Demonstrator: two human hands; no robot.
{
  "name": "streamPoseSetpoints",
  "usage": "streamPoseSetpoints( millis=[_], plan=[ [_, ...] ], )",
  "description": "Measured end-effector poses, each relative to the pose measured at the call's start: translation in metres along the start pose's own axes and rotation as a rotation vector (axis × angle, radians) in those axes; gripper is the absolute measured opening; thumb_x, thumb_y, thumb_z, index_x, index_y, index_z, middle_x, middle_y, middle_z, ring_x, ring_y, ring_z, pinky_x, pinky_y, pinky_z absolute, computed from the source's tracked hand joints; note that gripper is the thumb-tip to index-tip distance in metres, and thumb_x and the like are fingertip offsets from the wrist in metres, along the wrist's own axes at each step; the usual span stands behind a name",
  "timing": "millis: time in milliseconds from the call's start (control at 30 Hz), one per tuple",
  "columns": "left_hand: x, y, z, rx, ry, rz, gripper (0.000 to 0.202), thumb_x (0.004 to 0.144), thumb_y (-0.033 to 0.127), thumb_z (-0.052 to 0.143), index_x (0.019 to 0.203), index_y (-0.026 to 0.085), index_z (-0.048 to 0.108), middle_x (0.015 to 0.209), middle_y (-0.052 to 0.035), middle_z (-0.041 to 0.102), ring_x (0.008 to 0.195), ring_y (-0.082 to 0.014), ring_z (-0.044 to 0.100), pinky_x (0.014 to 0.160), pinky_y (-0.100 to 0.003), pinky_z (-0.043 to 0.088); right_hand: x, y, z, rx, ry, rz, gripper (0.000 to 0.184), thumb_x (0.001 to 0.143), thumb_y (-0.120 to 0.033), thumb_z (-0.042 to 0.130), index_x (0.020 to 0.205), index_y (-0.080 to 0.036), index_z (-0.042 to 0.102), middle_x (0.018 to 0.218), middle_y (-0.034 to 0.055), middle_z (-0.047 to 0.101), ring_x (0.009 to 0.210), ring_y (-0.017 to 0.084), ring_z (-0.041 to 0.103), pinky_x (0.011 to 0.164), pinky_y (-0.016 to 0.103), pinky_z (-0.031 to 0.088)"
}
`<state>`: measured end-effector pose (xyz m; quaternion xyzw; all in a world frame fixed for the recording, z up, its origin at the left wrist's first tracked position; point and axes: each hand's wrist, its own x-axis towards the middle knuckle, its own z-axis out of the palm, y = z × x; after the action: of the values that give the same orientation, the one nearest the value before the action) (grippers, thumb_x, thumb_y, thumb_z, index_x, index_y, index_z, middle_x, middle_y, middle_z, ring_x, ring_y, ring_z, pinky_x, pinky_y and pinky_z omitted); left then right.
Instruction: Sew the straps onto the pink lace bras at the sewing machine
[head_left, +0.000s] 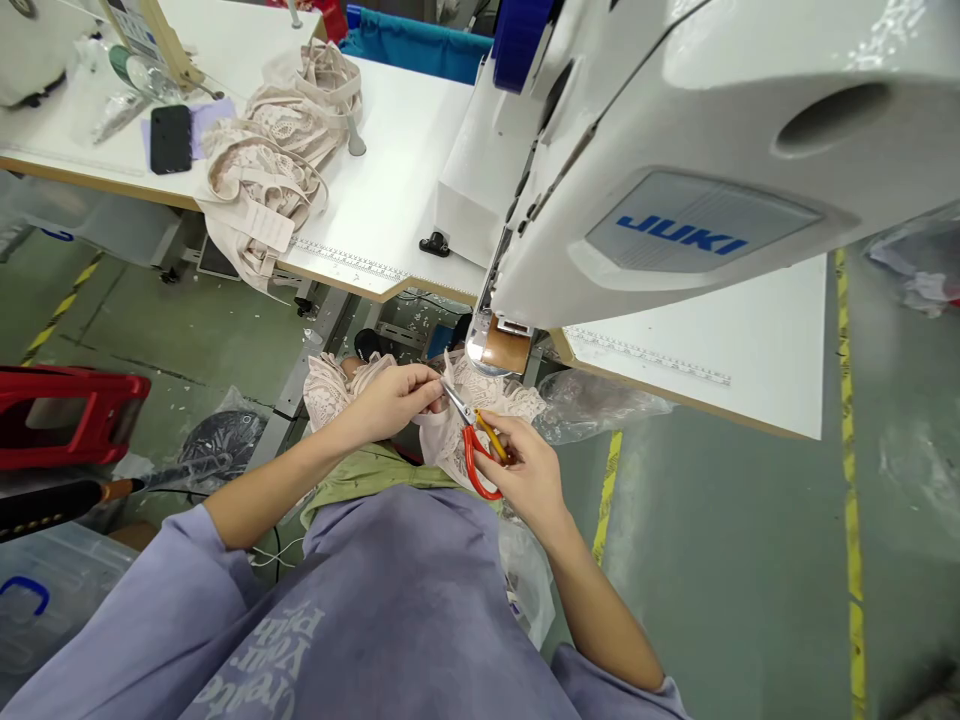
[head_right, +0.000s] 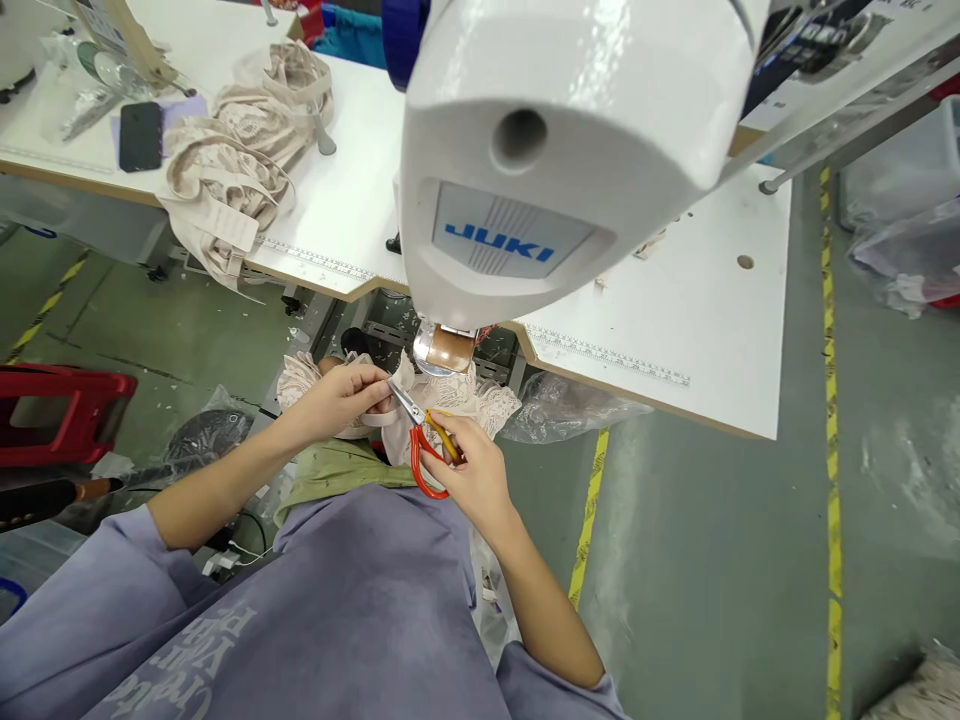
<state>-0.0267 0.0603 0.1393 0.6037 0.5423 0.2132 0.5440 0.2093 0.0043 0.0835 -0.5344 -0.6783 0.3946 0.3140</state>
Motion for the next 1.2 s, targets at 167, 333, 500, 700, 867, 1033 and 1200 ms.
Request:
streamPoseSetpoints(
  millis=[167,333,500,700,867,1033,1200],
  plan=[
    [0.001,0.001,0.003,-0.039,0.006,-0.004,0.035,0.097,0.043,0.050,0.079,0.018,0.065,0.078,-0.0008,0.069,0.066,-0.0120,0.059,0.061,-0.022,0.045,-0.010,0.003,-0.003,0.043,0.000,0.090,0.038,0.084,-0.028,0.070,0.122,-0.029,0.070,0.109,0.0042,0.072,0.069,0.014,0.064,0.065,0.029,0.053],
    [0.002,-0.001,0.003,-0.026,0.089,0.073,0.030,0.097,0.038,0.051,0.085,0.017,0.068,0.086,-0.0036,0.072,0.075,-0.0141,0.065,0.065,-0.023,0.048,-0.025,0.019,-0.015,0.090,0.037,0.226,0.038,0.083,-0.035,0.070,0.120,-0.026,0.070,0.106,0.0061,0.072,0.071,0.016,0.066,0.067,0.031,0.055],
    [0.005,-0.013,0.000,0.363,0.236,0.220,0.028,0.096,0.028,0.046,0.113,0.018,0.065,0.067,0.0014,0.064,0.054,-0.0121,0.051,0.055,-0.024,0.036,-0.014,0.050,-0.064,-0.074,0.083,0.388,0.044,0.077,-0.046,0.070,0.113,-0.022,0.067,0.103,0.0090,0.074,0.070,0.019,0.065,0.064,0.033,0.053],
    [0.017,-0.012,-0.015,0.353,-0.110,0.141,0.029,0.102,0.033,0.040,0.118,0.022,0.062,0.085,-0.0021,0.074,0.064,-0.0146,0.064,0.055,-0.023,0.043,0.072,0.090,-0.151,-0.569,0.388,0.504,0.049,0.079,-0.054,0.062,0.113,-0.020,0.065,0.096,0.0146,0.074,0.083,0.030,0.067,0.068,0.039,0.044],
    [0.027,-0.009,-0.016,0.561,-0.163,0.166,0.020,0.102,0.027,0.044,0.109,0.019,0.061,0.095,-0.0058,0.074,0.086,-0.0184,0.069,0.074,-0.027,0.051,0.118,0.104,-0.168,-0.793,0.248,0.317,0.037,0.085,-0.038,0.049,0.109,-0.017,0.069,0.110,0.0221,0.071,0.104,0.037,0.064,0.081,0.047,0.046],
    [0.026,-0.014,0.007,0.825,-0.026,0.328,0.020,0.101,0.028,0.049,0.093,0.014,0.060,0.098,-0.0140,0.069,0.094,-0.0254,0.066,0.083,-0.036,0.050,0.064,0.069,-0.096,-0.159,0.220,0.153,0.045,0.084,-0.056,0.060,0.112,-0.021,0.067,0.111,0.0156,0.072,0.097,0.032,0.070,0.087,0.049,0.055],
    [0.015,-0.002,0.039,0.785,0.043,0.548,0.037,0.104,0.041,0.036,0.081,0.018,0.054,0.061,-0.0026,0.056,0.056,-0.0185,0.056,0.053,-0.028,0.038,0.016,0.018,-0.012,0.162,-0.254,-0.024,0.077,0.074,-0.073,0.070,0.133,-0.023,0.061,0.133,0.0160,0.065,0.126,0.037,0.060,0.105,0.055,0.049]
  ],
)
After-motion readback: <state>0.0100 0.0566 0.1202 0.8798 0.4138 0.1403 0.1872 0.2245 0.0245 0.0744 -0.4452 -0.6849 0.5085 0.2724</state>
